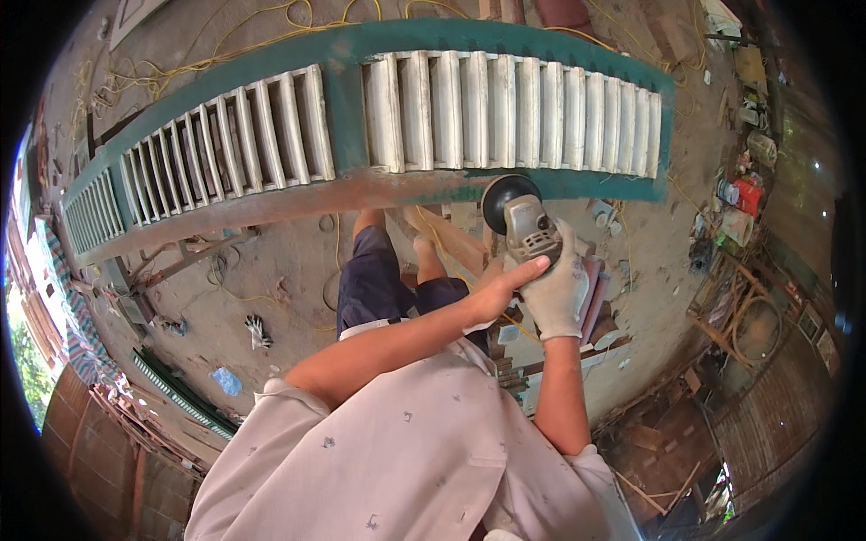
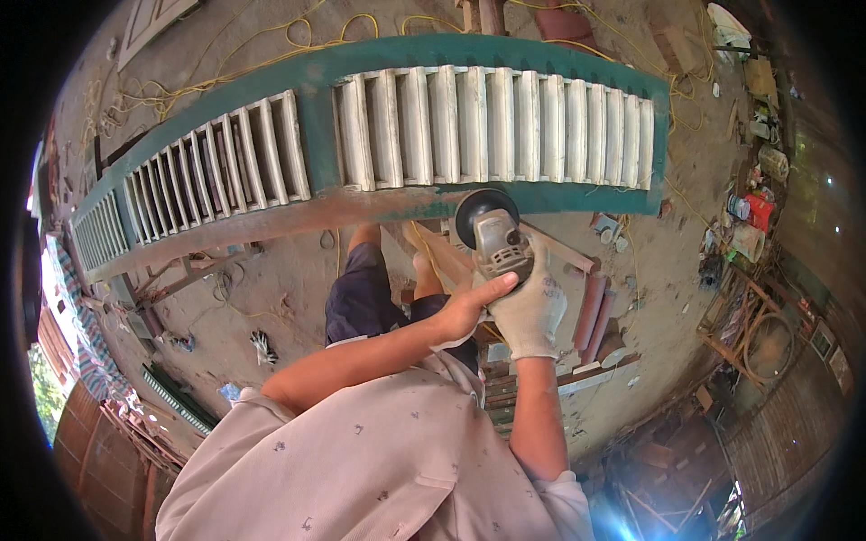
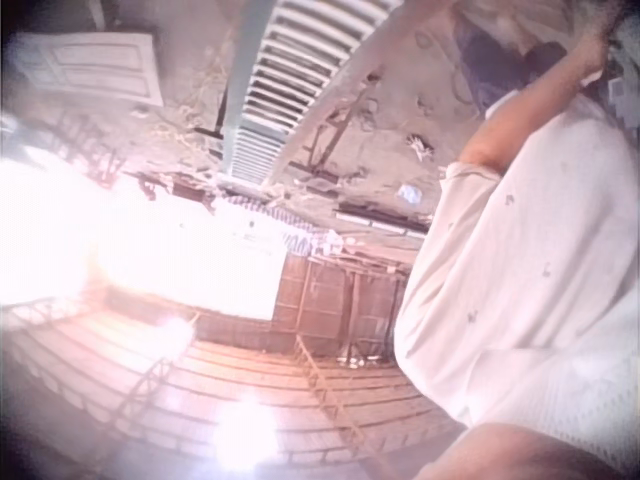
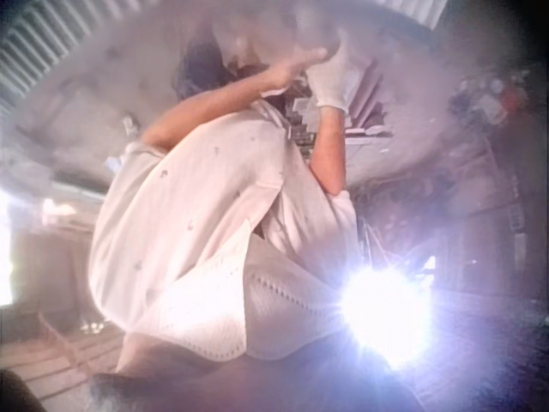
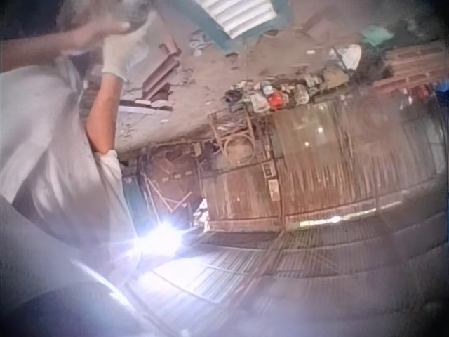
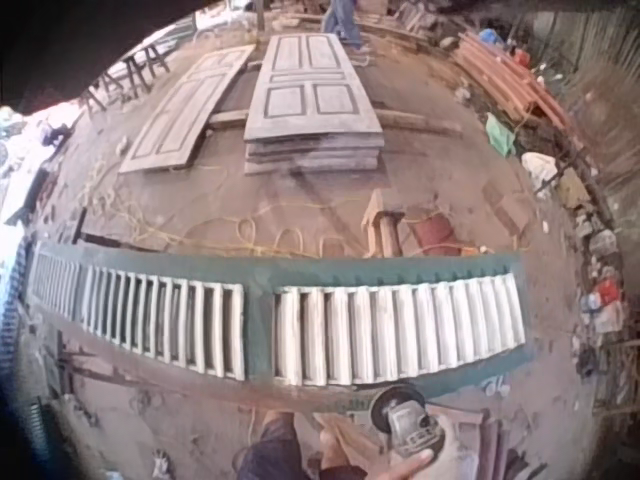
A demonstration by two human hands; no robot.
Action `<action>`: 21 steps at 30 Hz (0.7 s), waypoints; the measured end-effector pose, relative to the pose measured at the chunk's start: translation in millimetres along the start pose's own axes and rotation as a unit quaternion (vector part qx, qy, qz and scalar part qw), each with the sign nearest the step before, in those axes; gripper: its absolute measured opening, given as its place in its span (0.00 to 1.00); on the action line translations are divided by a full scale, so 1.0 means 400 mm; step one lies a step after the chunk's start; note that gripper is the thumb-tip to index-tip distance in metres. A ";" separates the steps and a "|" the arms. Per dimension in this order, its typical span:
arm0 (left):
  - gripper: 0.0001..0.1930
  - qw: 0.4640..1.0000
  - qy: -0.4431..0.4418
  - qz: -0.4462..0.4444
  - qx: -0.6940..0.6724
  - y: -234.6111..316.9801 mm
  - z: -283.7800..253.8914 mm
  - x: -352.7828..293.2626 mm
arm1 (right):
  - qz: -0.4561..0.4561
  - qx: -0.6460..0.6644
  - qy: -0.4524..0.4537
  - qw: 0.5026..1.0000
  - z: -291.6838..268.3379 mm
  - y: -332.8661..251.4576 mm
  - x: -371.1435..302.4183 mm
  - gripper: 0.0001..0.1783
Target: The person uses an angle grinder to sand the surface of long wooden slats arranged on a green workbench. They move the tool back and forth along the slats, occasionally repositioning their hands and stepping around the work area.
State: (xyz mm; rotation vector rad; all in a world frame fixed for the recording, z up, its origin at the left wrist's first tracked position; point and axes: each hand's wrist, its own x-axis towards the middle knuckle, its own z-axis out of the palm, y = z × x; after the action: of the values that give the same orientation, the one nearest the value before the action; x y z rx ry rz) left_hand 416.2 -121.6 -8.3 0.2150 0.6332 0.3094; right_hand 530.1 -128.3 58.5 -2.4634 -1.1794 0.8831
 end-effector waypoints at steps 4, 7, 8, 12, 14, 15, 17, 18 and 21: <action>0.34 0.998 0.032 0.038 -0.047 -0.023 -0.029 -0.064 | -0.088 -0.025 -0.001 0.996 0.048 0.003 -0.025 0.49; 0.37 0.987 0.113 0.055 -0.101 -0.009 -0.092 -0.172 | -0.152 0.032 -0.056 0.986 0.128 -0.076 -0.046 0.46; 0.38 0.982 0.124 0.059 -0.132 -0.020 -0.134 -0.196 | -0.196 0.032 -0.062 0.978 0.159 -0.100 -0.050 0.45; 0.45 0.978 0.142 0.089 -0.125 0.026 -0.168 -0.266 | -0.201 -0.005 -0.120 0.972 0.209 -0.187 -0.073 0.42; 0.45 0.982 0.135 0.084 -0.107 0.029 -0.160 -0.261 | -0.190 -0.007 -0.119 0.975 0.203 -0.179 -0.070 0.45; 0.44 0.984 0.129 0.080 -0.098 0.024 -0.152 -0.249 | -0.173 -0.008 -0.119 0.978 0.191 -0.172 -0.072 0.44; 0.43 0.985 0.140 0.064 -0.082 0.007 -0.132 -0.221 | -0.142 -0.010 -0.117 0.983 0.153 -0.149 -0.066 0.44; 0.38 0.983 0.137 0.065 -0.100 0.002 -0.124 -0.205 | -0.144 -0.026 -0.102 0.984 0.140 -0.134 -0.060 0.44; 0.34 0.986 0.116 0.082 -0.092 -0.031 -0.112 -0.140 | -0.133 -0.064 -0.072 0.986 0.107 -0.092 -0.040 0.46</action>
State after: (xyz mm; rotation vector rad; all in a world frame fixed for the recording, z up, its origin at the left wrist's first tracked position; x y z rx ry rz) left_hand 348.9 -148.2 -16.4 0.0534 0.8151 0.5538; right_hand 473.0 -118.1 49.3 -2.2932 -1.6166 0.9441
